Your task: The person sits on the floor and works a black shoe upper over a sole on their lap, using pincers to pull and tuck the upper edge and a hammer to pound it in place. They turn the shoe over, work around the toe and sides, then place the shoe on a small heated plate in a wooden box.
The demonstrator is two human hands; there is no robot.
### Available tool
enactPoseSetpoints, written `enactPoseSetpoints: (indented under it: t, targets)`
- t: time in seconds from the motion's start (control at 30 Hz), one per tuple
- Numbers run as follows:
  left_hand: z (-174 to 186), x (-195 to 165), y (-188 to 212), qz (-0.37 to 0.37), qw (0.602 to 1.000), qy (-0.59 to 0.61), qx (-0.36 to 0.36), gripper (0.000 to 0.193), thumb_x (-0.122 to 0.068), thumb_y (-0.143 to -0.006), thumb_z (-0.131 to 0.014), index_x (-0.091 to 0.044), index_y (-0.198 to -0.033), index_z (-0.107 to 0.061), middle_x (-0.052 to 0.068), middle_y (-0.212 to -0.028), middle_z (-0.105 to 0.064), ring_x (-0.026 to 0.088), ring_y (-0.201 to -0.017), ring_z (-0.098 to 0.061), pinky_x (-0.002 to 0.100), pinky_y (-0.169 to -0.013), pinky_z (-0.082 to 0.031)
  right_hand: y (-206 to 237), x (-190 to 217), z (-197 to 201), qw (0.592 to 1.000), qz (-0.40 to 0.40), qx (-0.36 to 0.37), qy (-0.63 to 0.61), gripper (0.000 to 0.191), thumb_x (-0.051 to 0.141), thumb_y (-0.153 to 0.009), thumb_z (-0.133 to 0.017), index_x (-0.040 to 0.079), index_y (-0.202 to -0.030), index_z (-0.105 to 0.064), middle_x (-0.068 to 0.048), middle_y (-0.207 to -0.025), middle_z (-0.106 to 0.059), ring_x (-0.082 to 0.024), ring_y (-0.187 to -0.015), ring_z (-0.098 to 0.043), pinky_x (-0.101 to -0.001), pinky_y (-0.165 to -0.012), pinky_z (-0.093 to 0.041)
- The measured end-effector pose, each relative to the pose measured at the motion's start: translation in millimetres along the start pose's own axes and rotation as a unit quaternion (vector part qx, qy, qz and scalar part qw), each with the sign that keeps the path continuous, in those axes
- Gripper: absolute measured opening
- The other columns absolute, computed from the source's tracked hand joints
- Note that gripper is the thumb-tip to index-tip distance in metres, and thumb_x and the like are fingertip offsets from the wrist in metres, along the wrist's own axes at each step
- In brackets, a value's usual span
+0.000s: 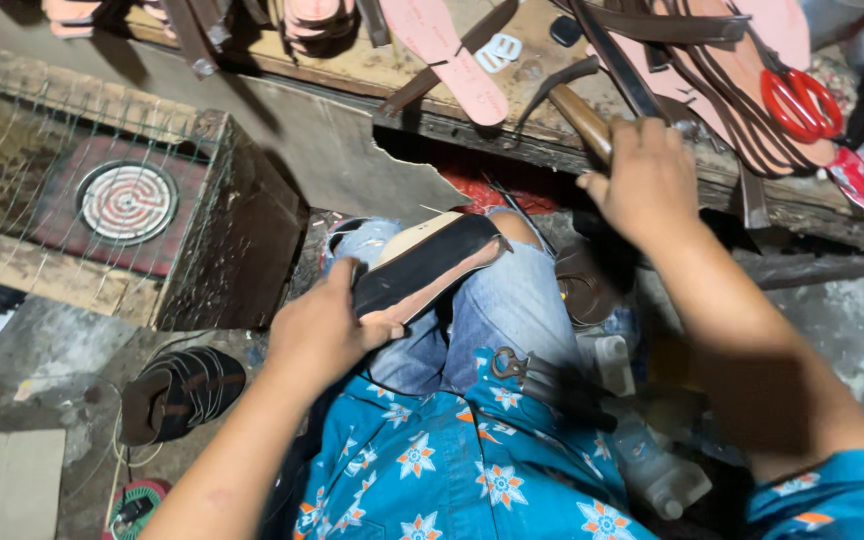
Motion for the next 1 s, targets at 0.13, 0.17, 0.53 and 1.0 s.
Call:
enactPoseSetpoints:
  t: [0.13, 0.17, 0.53, 1.0]
  targets:
    - [-1, 27, 5, 0.01, 0.976, 0.216, 0.012, 0.072, -0.036, -0.067, -0.087, -0.013, -0.131, -0.067, 0.01, -0.102, -0.079, 0.02, -0.092, -0.076, 0.034, -0.084, -0.056, -14, -18, -25, 0.999, -0.015, 0.029, 0.015, 0.048, 0.026, -0.088, -0.08, 0.001, -0.125, -0.065, -0.022, -0.117, -0.06, -0.042, -0.113, -0.057, -0.053, -0.092, -0.047]
    - [-4, 29, 1, -0.02, 0.958, 0.284, 0.036, 0.066, -0.032, -0.07, -0.086, -0.009, -0.129, -0.068, 0.008, -0.102, -0.079, 0.017, -0.092, -0.074, 0.032, -0.084, -0.056, -12, -18, -23, 1.0, -0.014, 0.01, -0.008, 0.045, 0.025, -0.09, -0.079, 0.001, -0.125, -0.065, -0.022, -0.116, -0.06, -0.043, -0.112, -0.057, -0.0531, -0.093, -0.047]
    - [-28, 50, -38, -0.071, 0.891, 0.405, 0.194, 0.047, -0.014, -0.078, -0.082, 0.002, -0.122, -0.072, 0.006, -0.104, -0.078, 0.01, -0.09, -0.07, 0.026, -0.083, -0.056, 118, 63, -6, 0.859, -0.2, 0.252, -0.398, 0.036, 0.022, -0.083, -0.071, 0.006, -0.114, -0.064, -0.01, -0.088, -0.07, -0.018, -0.081, -0.066, -0.0364, -0.075, -0.053]
    - [-40, 57, -33, -0.076, 0.877, 0.437, 0.186, 0.045, -0.016, -0.078, -0.082, 0.0, -0.119, -0.072, 0.002, -0.101, -0.077, 0.01, -0.088, -0.069, 0.026, -0.081, -0.057, 117, 130, 19, 0.877, -0.051, 0.151, -0.454, 0.043, 0.039, -0.088, -0.068, 0.004, -0.114, -0.066, -0.02, -0.087, -0.068, -0.035, -0.077, -0.067, -0.043, -0.069, -0.055]
Point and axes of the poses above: each hand's wrist, its own y-axis away from the middle knuckle, its own z-axis out of the back of the hand, x = y × z, the point moved 7 cm from there along -y, towards the middle knuckle
